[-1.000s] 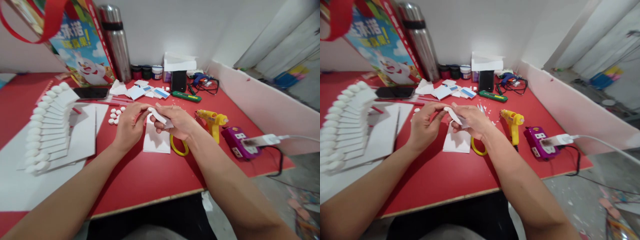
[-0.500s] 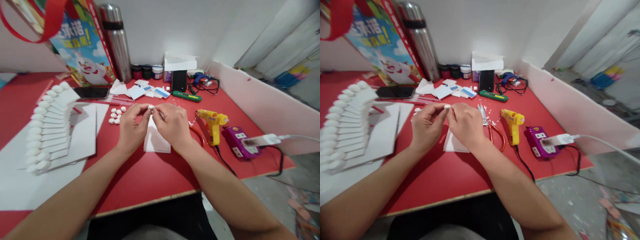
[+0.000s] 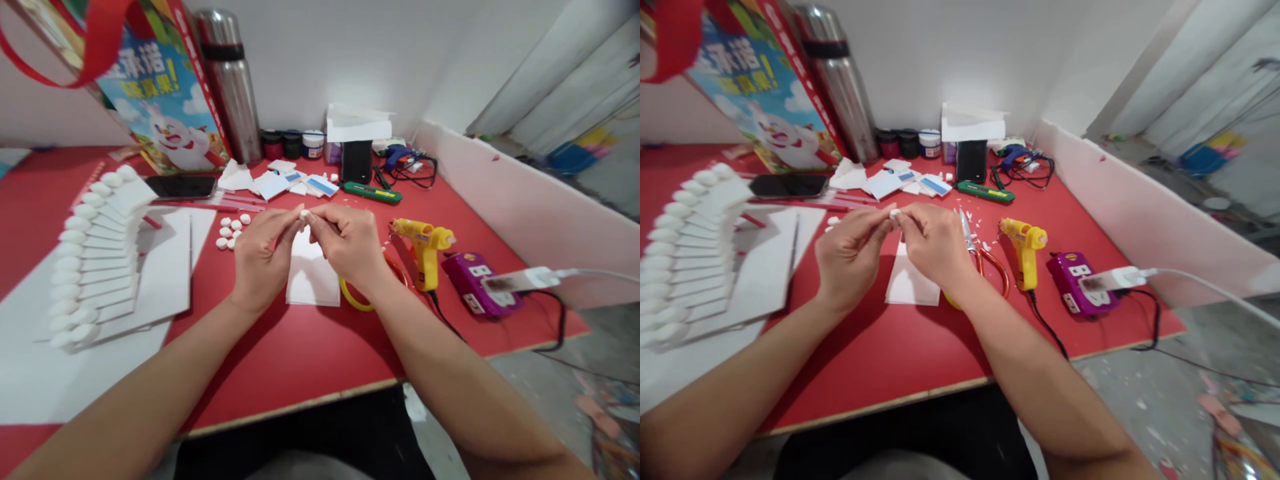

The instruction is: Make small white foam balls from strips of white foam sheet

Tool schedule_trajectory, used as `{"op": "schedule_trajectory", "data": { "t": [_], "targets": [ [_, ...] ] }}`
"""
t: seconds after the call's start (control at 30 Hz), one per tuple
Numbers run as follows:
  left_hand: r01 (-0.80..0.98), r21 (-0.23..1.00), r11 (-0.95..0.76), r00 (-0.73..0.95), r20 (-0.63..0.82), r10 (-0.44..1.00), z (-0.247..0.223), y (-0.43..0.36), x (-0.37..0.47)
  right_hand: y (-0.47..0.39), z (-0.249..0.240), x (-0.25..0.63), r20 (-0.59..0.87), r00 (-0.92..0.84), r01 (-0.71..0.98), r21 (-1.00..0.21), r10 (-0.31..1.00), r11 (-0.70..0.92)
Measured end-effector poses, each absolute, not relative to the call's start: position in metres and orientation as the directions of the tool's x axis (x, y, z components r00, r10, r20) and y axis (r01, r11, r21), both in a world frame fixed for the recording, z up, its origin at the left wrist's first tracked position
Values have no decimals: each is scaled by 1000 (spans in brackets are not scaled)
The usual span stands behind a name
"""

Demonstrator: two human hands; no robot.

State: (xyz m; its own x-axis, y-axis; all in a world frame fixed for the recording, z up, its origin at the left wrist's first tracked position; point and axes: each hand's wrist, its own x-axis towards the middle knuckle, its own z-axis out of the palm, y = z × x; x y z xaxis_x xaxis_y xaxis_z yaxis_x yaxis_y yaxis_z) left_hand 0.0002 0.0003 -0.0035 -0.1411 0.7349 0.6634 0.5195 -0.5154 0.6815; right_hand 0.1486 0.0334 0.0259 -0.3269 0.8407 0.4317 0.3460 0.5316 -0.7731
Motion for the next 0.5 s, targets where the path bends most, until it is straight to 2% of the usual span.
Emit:
{"op": "schedule_trajectory", "data": {
  "t": [0.1,0.17,0.33,0.5],
  "targets": [
    [360,806,-470,-166,551,818,-4,1,0,38,25,152,378,-374,305,-812,847,497],
    [308,843,-442,-167,505,847,-4,2,-1,40,24,152,398,-379,309,-796,835,520],
    [383,798,-465,-161,554,817,-3,3,-2,40,20,149,383,-387,274,-821,839,501],
    [292,839,-460,-152,515,843,-5,7,-7,41,19,149,360,-382,264,-840,851,474]
  ]
}}
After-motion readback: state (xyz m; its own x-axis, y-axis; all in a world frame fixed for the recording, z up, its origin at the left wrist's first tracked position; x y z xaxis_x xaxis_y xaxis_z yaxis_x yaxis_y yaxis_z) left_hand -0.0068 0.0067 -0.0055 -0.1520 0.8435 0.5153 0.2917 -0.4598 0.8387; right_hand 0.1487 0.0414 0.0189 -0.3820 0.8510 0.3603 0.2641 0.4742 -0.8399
